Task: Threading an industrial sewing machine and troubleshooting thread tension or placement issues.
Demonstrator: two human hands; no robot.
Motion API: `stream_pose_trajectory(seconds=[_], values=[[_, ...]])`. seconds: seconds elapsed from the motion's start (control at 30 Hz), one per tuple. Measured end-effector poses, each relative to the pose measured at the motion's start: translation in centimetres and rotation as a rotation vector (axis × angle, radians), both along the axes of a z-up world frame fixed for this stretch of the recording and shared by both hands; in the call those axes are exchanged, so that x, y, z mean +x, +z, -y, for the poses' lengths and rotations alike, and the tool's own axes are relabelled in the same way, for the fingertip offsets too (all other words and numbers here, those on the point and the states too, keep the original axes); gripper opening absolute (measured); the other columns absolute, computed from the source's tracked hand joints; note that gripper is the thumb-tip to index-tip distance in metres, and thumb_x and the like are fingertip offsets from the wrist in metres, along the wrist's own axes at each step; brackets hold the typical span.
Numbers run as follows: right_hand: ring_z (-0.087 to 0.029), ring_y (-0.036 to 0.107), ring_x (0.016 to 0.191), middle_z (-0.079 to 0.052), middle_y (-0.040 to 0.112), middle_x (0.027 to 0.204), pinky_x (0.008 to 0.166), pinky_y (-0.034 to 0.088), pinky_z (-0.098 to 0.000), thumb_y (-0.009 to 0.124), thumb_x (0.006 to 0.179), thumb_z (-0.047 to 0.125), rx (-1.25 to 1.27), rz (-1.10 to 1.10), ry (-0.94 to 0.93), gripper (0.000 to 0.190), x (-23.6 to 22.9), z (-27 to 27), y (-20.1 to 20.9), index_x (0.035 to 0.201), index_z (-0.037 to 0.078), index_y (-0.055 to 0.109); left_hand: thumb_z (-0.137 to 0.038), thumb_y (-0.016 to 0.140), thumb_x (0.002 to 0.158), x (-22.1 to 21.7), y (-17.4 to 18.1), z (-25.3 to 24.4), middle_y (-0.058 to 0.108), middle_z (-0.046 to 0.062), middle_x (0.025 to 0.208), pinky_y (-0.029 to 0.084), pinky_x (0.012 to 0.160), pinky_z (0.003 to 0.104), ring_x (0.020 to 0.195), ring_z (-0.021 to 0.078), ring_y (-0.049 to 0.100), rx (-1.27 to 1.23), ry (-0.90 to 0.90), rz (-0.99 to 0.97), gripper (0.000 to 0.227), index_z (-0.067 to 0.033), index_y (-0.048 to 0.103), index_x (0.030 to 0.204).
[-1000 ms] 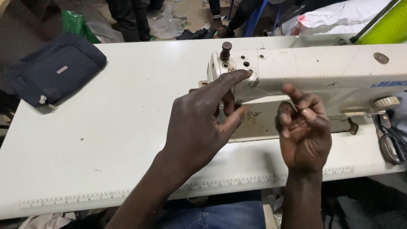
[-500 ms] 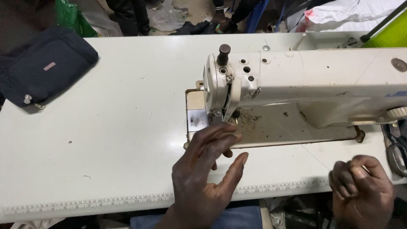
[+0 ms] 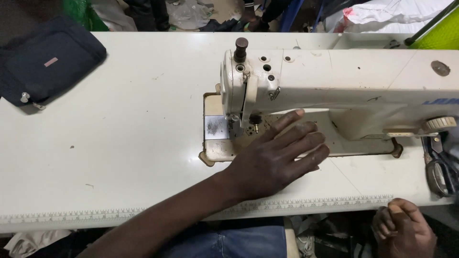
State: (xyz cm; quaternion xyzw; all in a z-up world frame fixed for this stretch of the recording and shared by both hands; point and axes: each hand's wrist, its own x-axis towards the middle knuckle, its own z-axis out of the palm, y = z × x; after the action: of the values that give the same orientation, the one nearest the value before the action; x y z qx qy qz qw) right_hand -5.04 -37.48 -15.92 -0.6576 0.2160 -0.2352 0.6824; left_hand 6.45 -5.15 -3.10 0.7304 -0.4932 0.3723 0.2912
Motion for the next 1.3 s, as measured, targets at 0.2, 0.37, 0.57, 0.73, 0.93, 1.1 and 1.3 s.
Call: stream_pose_trajectory(seconds=[0.2, 0.37, 0.57, 0.73, 0.93, 1.1, 1.3], values=[[-0.009, 0.029, 0.049, -0.001, 0.025, 0.058, 0.047, 0.022, -0.0214, 0.056, 0.105, 0.010, 0.005, 0.085, 0.055, 0.009, 1.0, 0.0, 0.1, 0.101, 0.002, 0.054, -0.009, 0.067, 0.106, 0.0, -1.8, -0.1, 0.051, 0.013, 0.082, 0.049, 0.097, 0.044, 0.078, 0.0304, 0.049, 0.049, -0.008, 0.010, 0.028, 0.0007, 0.054, 0.083], [-0.008, 0.035, 0.056, 0.000, 0.035, 0.066, 0.052, 0.025, -0.0226, 0.058, 0.108, 0.009, -0.034, 0.015, 0.038, 0.009, 1.1, -0.3, 1.8, 0.101, 0.004, 0.055, -0.011, 0.076, 0.100, -2.5, -5.0, 0.1, 0.051, 0.011, 0.079, 0.048, 0.094, 0.042, 0.077, 0.0286, 0.049, 0.019, 0.018, -0.174, 0.028, -0.0008, 0.058, 0.082], [-0.013, 0.042, 0.058, -0.007, 0.048, 0.070, 0.053, 0.032, -0.0268, 0.059, 0.110, 0.009, -0.332, -0.154, 0.014, 0.008, 1.4, -4.1, 5.8, 0.106, 0.003, 0.060, -0.009, 0.072, 0.100, -4.9, -6.4, 0.3, 0.054, 0.008, 0.079, 0.044, 0.090, 0.041, 0.074, 0.0263, 0.049, -0.089, -0.008, -0.391, 0.023, -0.0035, 0.057, 0.084], [-0.013, 0.054, 0.068, -0.008, 0.069, 0.097, 0.058, 0.041, -0.0245, 0.064, 0.108, 0.007, -0.432, -0.168, 0.025, 0.010, 2.6, -8.9, 9.4, 0.116, 0.004, 0.069, -0.014, 0.067, 0.100, -7.3, -6.5, 0.8, 0.056, 0.005, 0.072, 0.042, 0.087, 0.040, 0.065, 0.0246, 0.053, -0.242, -0.159, -0.695, 0.025, -0.0076, 0.055, 0.081], [-0.014, 0.056, 0.061, -0.010, 0.073, 0.105, 0.050, 0.040, -0.0235, 0.061, 0.105, 0.007, -0.477, -0.041, 0.255, 0.016, 4.7, -14.4, 12.2, 0.116, 0.000, 0.069, -0.024, 0.065, 0.102, -9.6, -8.5, 1.1, 0.062, 0.001, 0.074, 0.044, 0.091, 0.039, 0.070, 0.0223, 0.060, -0.195, -0.275, -0.963, 0.020, -0.0121, 0.065, 0.086], [-0.010, 0.065, 0.054, -0.004, 0.079, 0.122, 0.044, 0.050, -0.0213, 0.059, 0.094, 0.029, -0.424, -0.077, 0.675, 0.041, 6.1, -19.7, 13.9, 0.130, 0.012, 0.065, -0.035, 0.061, 0.101, -10.9, -7.9, 0.7, 0.046, 0.000, 0.059, 0.036, 0.062, 0.037, 0.054, 0.0180, 0.044, -0.156, -0.359, -1.146, 0.038, -0.0114, 0.055, 0.071], [-0.007, 0.045, 0.050, -0.001, 0.059, 0.066, 0.042, 0.035, -0.0204, 0.062, 0.102, 0.018, -0.267, 0.116, 0.578, 0.016, 6.6, -20.5, 11.7, 0.103, 0.006, 0.072, -0.031, 0.069, 0.099, -10.2, -7.7, -1.9, 0.067, 0.002, 0.077, 0.043, 0.061, 0.030, 0.067, 0.0144, 0.057, -0.162, -0.338, -1.238, 0.027, -0.0115, 0.061, 0.082]])
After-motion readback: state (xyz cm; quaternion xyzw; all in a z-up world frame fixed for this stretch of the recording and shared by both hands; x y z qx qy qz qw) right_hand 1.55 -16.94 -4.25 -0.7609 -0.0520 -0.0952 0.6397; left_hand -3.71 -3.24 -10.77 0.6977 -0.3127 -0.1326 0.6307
